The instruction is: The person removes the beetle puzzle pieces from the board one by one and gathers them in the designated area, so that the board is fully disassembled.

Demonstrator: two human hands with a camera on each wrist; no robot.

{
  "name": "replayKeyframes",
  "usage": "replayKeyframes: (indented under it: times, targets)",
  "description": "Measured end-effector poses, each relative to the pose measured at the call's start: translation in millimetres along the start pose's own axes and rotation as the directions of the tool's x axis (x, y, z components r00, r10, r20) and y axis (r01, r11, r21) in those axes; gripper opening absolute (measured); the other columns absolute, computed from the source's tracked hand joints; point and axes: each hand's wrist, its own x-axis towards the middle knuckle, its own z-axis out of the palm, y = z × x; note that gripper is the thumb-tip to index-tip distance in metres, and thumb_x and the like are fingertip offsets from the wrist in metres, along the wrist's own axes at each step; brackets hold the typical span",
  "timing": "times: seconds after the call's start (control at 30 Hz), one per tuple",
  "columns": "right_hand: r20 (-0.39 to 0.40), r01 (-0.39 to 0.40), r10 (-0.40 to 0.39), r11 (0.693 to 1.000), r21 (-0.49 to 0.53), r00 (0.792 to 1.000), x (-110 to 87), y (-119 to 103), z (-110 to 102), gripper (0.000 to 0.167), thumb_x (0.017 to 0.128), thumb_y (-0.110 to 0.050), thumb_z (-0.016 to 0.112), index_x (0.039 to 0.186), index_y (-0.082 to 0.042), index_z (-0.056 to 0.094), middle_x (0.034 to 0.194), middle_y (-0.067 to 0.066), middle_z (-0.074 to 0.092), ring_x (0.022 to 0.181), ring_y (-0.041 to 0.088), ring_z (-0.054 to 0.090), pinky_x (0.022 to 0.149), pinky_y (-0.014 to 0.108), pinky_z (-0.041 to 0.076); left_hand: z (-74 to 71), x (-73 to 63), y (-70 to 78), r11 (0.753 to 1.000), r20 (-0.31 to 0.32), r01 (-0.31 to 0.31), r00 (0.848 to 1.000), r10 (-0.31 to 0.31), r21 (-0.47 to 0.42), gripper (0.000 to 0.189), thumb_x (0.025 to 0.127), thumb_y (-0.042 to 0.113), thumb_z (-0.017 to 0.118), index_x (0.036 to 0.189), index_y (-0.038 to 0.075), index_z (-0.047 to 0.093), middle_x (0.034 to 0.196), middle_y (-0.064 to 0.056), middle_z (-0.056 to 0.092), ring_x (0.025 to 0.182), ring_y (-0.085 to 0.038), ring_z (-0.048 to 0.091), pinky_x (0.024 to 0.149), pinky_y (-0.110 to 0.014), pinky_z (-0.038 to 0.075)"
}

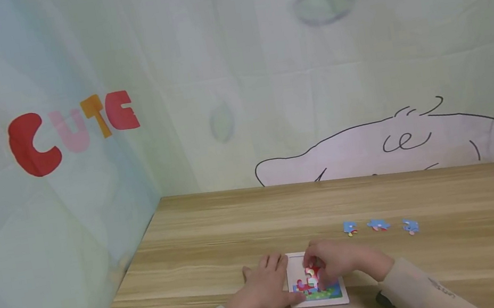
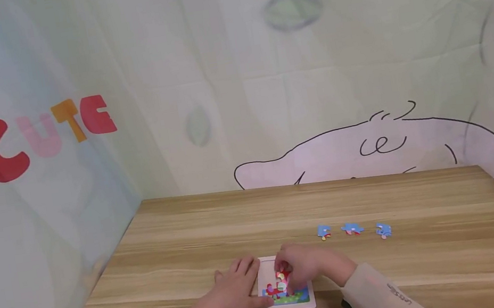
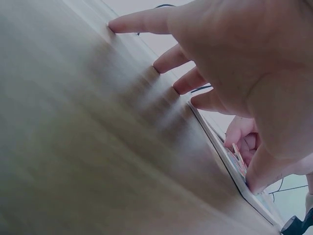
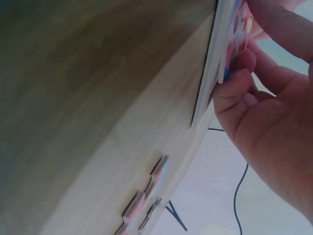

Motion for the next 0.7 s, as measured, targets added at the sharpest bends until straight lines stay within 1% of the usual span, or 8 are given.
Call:
replayKeyframes:
  times: [0.17, 0.47, 0.7]
  targets:
    - [-0.001, -0.004, 0.004, 1.0, 0.01, 1.0, 0.0, -1.2, 0.4, 0.033, 0.07, -0.008, 0.083, 0.096, -0.012, 0.064, 0.088, -0.006, 0.052, 0.08, 0.008, 0.05, 0.072, 0.023, 0.046, 0.7, 0.7, -0.5, 1.0, 0.003, 0.001, 1.0, -0.001, -0.005, 0.093, 0.082, 0.069, 0.058, 0.147, 0.005, 0.038, 0.151, -0.012, 0.034, 0.139, -0.036, 0.031, 0.094, -0.076, 0.027]
    - [-0.011, 0.015, -0.015, 1.0, 0.014, 1.0, 0.7, 0.1, 1.1, 0.033, 0.069, -0.007, 0.084, 0.093, -0.015, 0.062, 0.087, -0.006, 0.051, 0.078, 0.008, 0.05, 0.069, 0.022, 0.045, 0.4, 0.7, -0.9, 1.0, 0.005, 0.001, 1.0, 0.0, -0.013, 0.093, 0.082, 0.068, 0.057, 0.147, 0.005, 0.038, 0.152, -0.012, 0.034, 0.14, -0.037, 0.03, 0.094, -0.077, 0.026]
    - [-0.015, 0.026, -0.025, 0.999, 0.032, 1.0, 0.1, 0.2, 0.4, 0.033, 0.069, -0.004, 0.083, 0.092, -0.014, 0.06, 0.086, -0.005, 0.052, 0.077, 0.01, 0.049, 0.068, 0.022, 0.045, -0.4, 0.2, -0.8, 1.0, 0.007, -0.001, 1.0, 0.001, -0.025, 0.093, 0.082, 0.068, 0.058, 0.147, 0.005, 0.037, 0.152, -0.013, 0.033, 0.14, -0.037, 0.028, 0.094, -0.078, 0.025]
